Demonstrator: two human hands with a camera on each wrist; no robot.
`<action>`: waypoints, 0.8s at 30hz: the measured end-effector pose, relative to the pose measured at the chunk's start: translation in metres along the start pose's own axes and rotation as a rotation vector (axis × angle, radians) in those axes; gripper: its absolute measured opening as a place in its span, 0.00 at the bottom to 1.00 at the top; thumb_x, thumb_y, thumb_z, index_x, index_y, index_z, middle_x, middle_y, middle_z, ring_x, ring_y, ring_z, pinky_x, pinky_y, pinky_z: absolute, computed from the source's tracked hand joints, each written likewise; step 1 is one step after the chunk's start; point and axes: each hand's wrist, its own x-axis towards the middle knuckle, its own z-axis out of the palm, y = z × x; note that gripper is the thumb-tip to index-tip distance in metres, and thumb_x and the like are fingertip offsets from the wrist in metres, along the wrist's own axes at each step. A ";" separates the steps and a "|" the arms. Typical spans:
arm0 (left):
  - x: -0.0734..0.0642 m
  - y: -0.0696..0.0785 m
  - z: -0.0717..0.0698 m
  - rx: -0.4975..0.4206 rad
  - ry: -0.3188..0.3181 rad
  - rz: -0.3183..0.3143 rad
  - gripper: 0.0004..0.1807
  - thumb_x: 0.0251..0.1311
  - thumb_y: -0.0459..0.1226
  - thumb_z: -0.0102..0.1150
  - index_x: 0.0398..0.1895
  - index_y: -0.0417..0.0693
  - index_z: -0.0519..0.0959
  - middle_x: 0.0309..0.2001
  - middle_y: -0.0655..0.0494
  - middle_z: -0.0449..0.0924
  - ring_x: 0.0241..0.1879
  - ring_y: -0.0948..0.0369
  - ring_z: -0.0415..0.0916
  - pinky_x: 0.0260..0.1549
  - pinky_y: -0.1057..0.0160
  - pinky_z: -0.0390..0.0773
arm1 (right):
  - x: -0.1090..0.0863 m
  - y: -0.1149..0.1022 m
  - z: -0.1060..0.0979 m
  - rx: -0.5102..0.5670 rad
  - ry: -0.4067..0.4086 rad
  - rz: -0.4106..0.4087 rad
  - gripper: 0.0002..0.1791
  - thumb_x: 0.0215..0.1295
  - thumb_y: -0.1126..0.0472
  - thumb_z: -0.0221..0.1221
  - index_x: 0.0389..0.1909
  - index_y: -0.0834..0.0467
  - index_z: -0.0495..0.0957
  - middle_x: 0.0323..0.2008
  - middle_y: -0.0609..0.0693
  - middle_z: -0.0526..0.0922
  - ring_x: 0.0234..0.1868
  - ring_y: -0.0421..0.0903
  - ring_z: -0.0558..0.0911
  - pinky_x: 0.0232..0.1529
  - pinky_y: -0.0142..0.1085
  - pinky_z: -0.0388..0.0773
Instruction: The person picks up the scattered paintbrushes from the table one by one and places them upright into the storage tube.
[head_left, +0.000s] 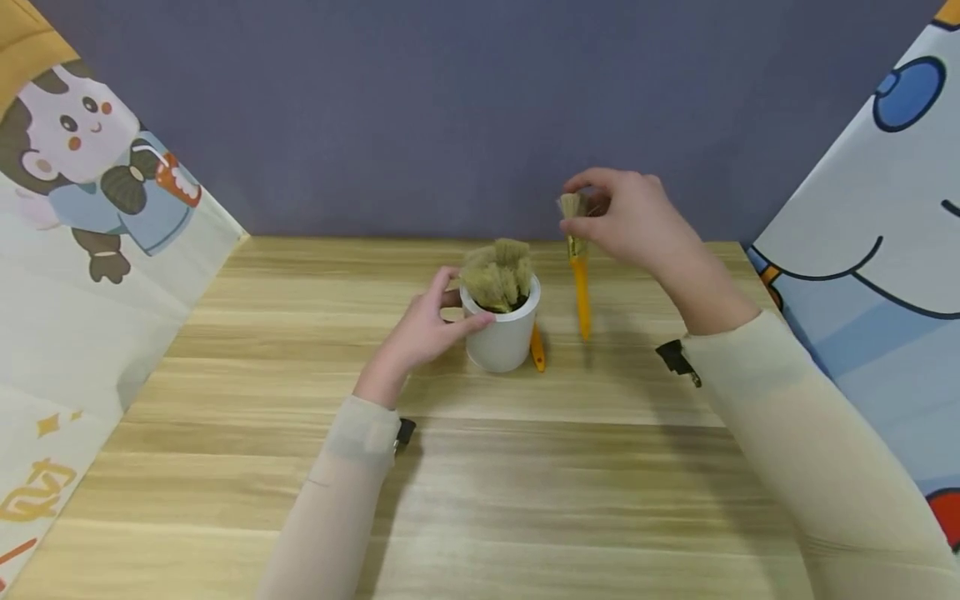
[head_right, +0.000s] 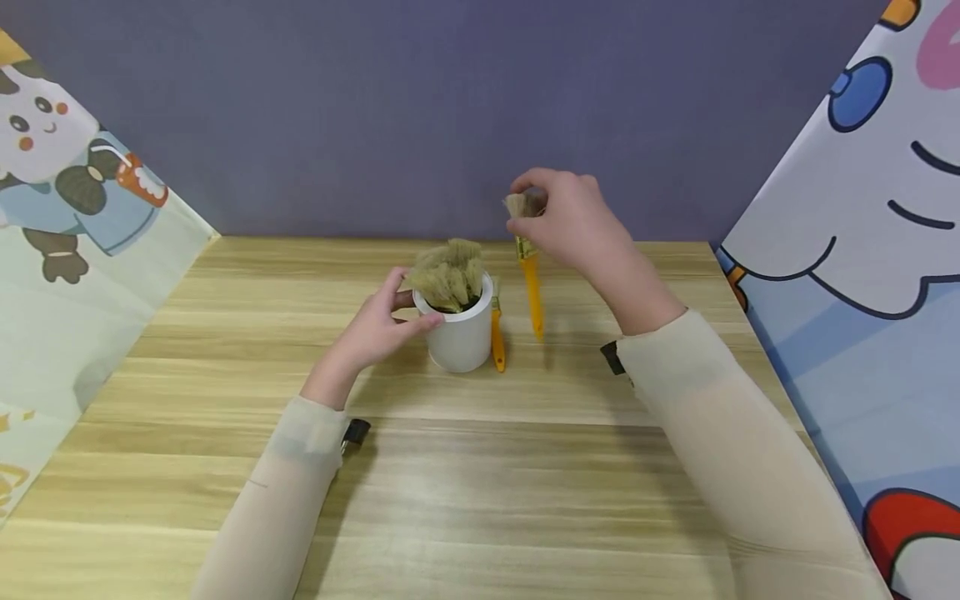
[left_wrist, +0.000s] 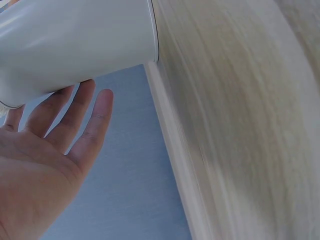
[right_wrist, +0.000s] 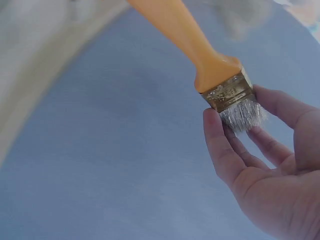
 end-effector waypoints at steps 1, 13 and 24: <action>-0.001 0.000 0.000 -0.001 0.000 -0.002 0.40 0.64 0.53 0.75 0.74 0.60 0.64 0.69 0.41 0.80 0.70 0.50 0.78 0.60 0.46 0.86 | -0.006 -0.006 -0.003 0.004 0.021 -0.019 0.31 0.77 0.45 0.63 0.77 0.43 0.71 0.65 0.54 0.81 0.70 0.58 0.72 0.62 0.57 0.77; 0.000 -0.001 0.000 -0.006 0.001 -0.007 0.40 0.63 0.56 0.74 0.74 0.62 0.64 0.69 0.43 0.80 0.71 0.51 0.78 0.60 0.45 0.85 | -0.061 -0.047 -0.001 0.158 0.293 -0.279 0.25 0.72 0.52 0.69 0.68 0.47 0.79 0.53 0.50 0.88 0.53 0.46 0.89 0.59 0.42 0.87; -0.001 -0.001 -0.001 0.002 -0.001 -0.019 0.40 0.64 0.56 0.74 0.73 0.63 0.64 0.70 0.43 0.79 0.71 0.51 0.77 0.60 0.44 0.85 | -0.068 -0.053 0.015 0.249 0.474 -0.444 0.24 0.69 0.61 0.71 0.64 0.54 0.81 0.53 0.51 0.88 0.53 0.43 0.88 0.59 0.31 0.86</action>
